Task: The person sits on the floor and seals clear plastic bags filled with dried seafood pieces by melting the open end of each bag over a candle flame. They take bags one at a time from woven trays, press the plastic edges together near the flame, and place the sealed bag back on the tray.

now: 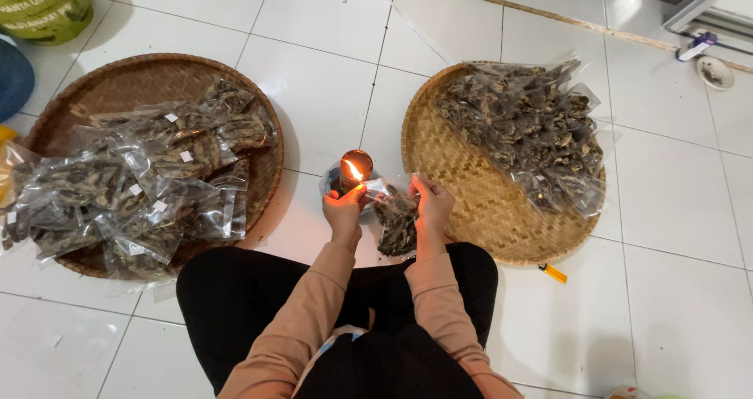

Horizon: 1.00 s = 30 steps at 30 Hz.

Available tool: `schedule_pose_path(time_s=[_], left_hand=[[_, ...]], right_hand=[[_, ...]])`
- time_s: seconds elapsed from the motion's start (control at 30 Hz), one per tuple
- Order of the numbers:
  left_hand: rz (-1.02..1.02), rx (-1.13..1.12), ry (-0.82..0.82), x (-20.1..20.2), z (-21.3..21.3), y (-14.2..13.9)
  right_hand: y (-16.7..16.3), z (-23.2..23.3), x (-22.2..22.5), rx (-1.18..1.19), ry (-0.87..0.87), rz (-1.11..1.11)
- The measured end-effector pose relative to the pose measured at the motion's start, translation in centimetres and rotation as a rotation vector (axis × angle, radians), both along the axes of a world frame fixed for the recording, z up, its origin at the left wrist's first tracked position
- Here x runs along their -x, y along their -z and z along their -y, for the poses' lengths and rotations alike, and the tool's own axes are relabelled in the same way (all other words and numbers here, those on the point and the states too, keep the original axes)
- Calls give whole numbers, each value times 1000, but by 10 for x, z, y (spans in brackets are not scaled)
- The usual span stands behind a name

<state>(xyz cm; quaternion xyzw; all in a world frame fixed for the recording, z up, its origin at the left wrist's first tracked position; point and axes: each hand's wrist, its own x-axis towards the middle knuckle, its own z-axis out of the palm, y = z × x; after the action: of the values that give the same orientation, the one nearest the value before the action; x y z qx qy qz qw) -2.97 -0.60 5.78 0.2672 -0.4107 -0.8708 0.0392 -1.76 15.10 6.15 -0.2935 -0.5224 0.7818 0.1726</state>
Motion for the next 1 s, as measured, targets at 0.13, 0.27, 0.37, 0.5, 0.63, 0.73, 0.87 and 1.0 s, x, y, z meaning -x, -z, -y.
schedule_pose_path(time_s=[0.13, 0.27, 0.37, 0.5, 0.63, 0.73, 0.87, 1.0], left_hand=[[5, -13, -26, 2, 9, 2], [-44, -19, -30, 3, 21, 9], [-11, -15, -19, -1, 34, 13], [-13, 2, -42, -15, 55, 21], [-161, 56, -32, -41, 81, 10], [-339, 141, 58, -69, 103, -20], [-588, 339, 232, -114, 121, -84], [-775, 445, 372, -144, 123, -147]], right_hand=[[-5, 11, 5, -9, -19, -3], [-7, 23, 8, 24, -60, 30], [-2, 33, 10, 54, -93, 2], [8, 53, 7, -22, -116, -134], [15, 74, -10, 22, -173, -225], [0, 84, -38, 38, -212, -371], [-45, 74, -79, 92, -182, -471], [-94, 62, -112, -38, -153, -608]])
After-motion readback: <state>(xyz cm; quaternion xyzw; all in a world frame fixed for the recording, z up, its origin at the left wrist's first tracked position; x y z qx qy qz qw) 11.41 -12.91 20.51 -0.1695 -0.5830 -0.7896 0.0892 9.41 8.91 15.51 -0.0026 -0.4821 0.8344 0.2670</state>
